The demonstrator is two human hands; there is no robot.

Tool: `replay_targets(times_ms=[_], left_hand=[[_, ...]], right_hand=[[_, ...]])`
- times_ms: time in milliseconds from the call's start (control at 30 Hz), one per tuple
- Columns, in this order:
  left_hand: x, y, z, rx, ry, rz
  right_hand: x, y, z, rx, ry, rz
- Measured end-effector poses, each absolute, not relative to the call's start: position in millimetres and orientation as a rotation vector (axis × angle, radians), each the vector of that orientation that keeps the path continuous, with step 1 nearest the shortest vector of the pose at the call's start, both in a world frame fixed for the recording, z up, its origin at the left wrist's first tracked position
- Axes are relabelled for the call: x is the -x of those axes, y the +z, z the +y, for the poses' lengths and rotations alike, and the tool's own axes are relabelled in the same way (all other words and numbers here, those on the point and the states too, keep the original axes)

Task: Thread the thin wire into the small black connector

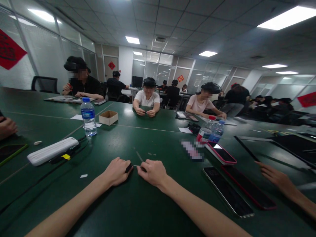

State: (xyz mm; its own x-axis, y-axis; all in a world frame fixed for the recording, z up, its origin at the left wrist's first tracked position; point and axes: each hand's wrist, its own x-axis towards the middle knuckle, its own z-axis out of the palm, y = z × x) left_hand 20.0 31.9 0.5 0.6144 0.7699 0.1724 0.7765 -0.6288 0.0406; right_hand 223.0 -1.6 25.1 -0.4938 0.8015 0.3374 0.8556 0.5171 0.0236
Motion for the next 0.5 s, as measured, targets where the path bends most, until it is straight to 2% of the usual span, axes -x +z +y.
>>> replay_targets(times_ms=[500], left_hand=[[-18.3,12.0,28.2,2.719,-0.220,-1.408]], right_hand=[[-217.6,25.5,1.7,1.378,-0.258,-2.455]])
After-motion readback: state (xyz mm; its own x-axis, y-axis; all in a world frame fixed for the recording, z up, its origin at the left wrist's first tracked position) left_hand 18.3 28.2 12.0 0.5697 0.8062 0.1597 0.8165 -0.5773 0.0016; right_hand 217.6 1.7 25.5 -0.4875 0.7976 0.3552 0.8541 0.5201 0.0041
